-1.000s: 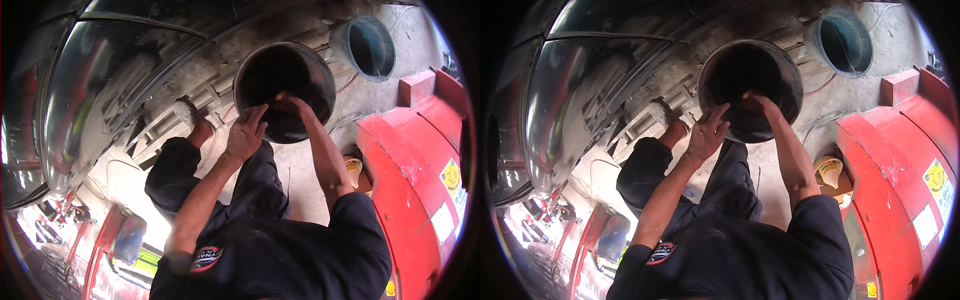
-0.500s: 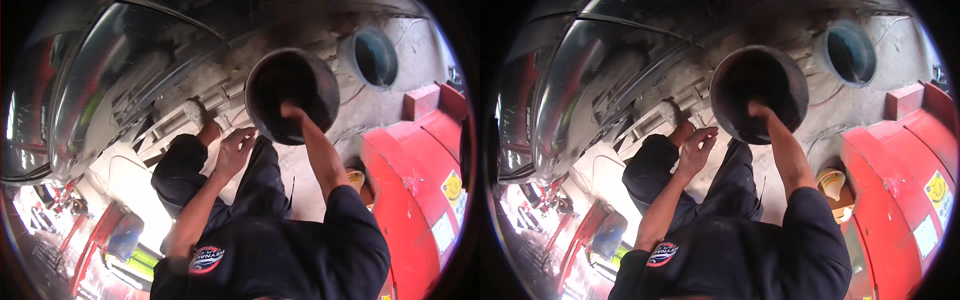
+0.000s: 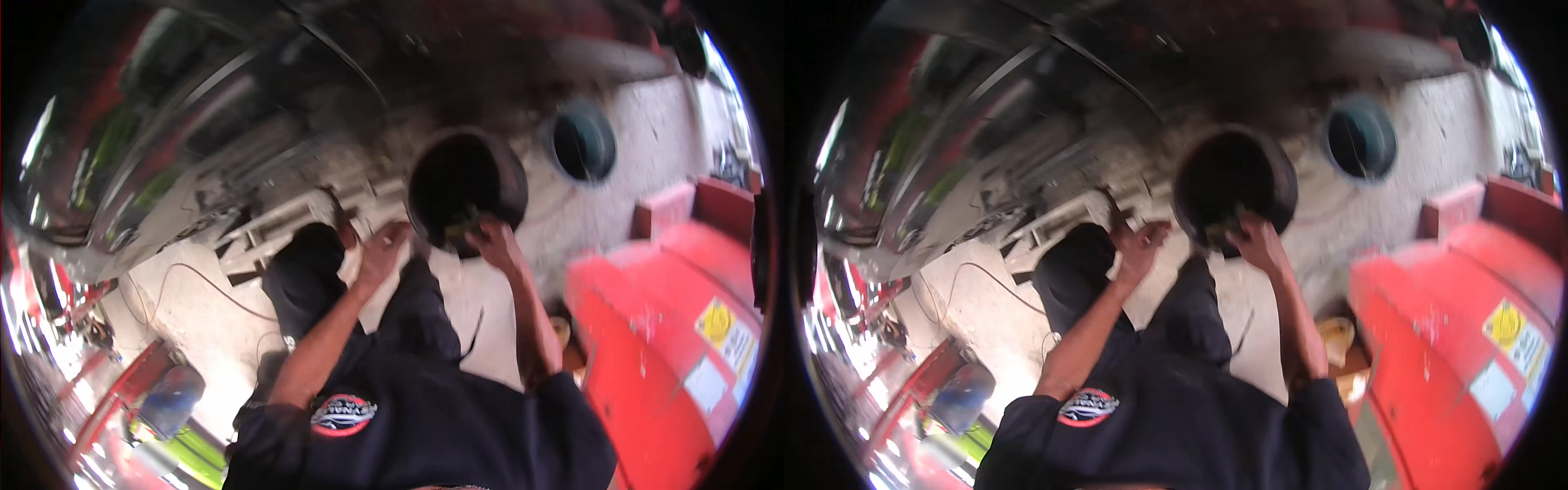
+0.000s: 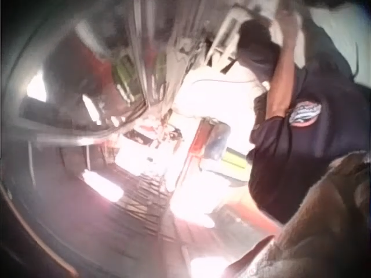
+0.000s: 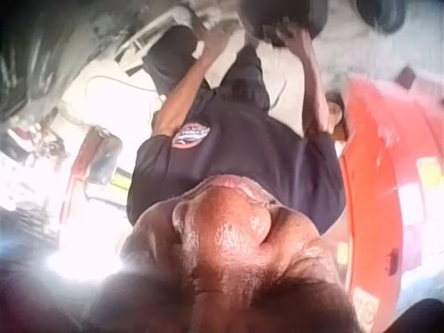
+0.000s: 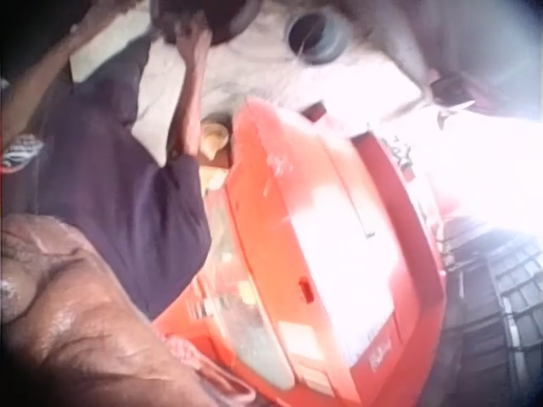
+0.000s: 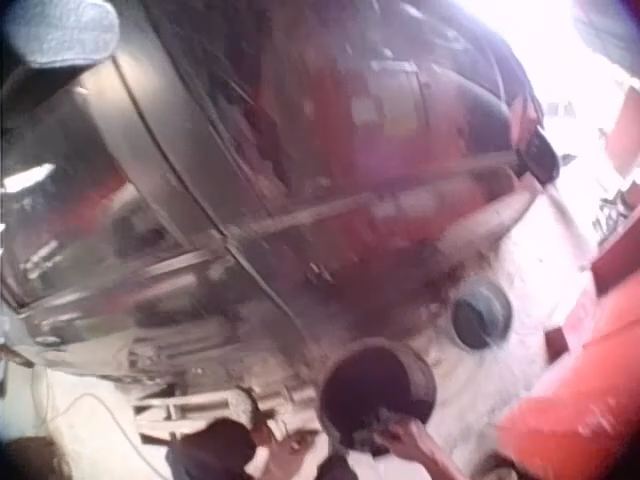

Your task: The person is using a sanding block and a damp cloth to sand and smooth the surface of a dark-colored vehicle body panel.

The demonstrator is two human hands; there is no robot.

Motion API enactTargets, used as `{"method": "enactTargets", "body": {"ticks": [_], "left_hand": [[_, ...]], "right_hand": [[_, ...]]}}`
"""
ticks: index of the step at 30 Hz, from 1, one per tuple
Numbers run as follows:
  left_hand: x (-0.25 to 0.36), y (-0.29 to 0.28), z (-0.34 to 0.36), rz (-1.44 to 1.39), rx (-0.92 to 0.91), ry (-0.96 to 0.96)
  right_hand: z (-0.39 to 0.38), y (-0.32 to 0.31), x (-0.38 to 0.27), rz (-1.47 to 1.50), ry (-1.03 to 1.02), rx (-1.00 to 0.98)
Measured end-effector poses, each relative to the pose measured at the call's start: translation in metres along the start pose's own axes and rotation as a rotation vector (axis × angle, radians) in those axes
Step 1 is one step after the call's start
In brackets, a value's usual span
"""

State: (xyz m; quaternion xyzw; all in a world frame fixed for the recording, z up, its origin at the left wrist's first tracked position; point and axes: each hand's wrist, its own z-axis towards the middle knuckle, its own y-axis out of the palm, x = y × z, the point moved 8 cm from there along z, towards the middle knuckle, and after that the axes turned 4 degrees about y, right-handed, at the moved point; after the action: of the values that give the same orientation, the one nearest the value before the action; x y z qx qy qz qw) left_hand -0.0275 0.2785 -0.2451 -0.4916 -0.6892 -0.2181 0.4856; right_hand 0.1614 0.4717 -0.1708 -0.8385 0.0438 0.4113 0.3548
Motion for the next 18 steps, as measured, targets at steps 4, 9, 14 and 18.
{"method": "enactTargets", "body": {"ticks": [4, 9, 14, 18], "left_hand": [[-0.009, 0.011, 0.001, 0.2, -0.092, 0.128], [0.143, 0.022, -0.025, -0.84, -0.248, -0.187], [0.214, -0.045, 0.01, -0.912, -0.222, 0.054], [0.377, -0.169, 0.004, -0.814, -0.083, 0.361]], "right_hand": [[-0.016, -0.001, -0.033, 0.205, -0.084, -0.102], [-0.039, -0.056, -0.189, 0.304, -0.363, -0.18], [-0.03, -0.07, -0.31, 0.388, -0.631, -0.287], [-0.013, -0.117, -0.398, 0.565, -0.456, -0.116]]}}
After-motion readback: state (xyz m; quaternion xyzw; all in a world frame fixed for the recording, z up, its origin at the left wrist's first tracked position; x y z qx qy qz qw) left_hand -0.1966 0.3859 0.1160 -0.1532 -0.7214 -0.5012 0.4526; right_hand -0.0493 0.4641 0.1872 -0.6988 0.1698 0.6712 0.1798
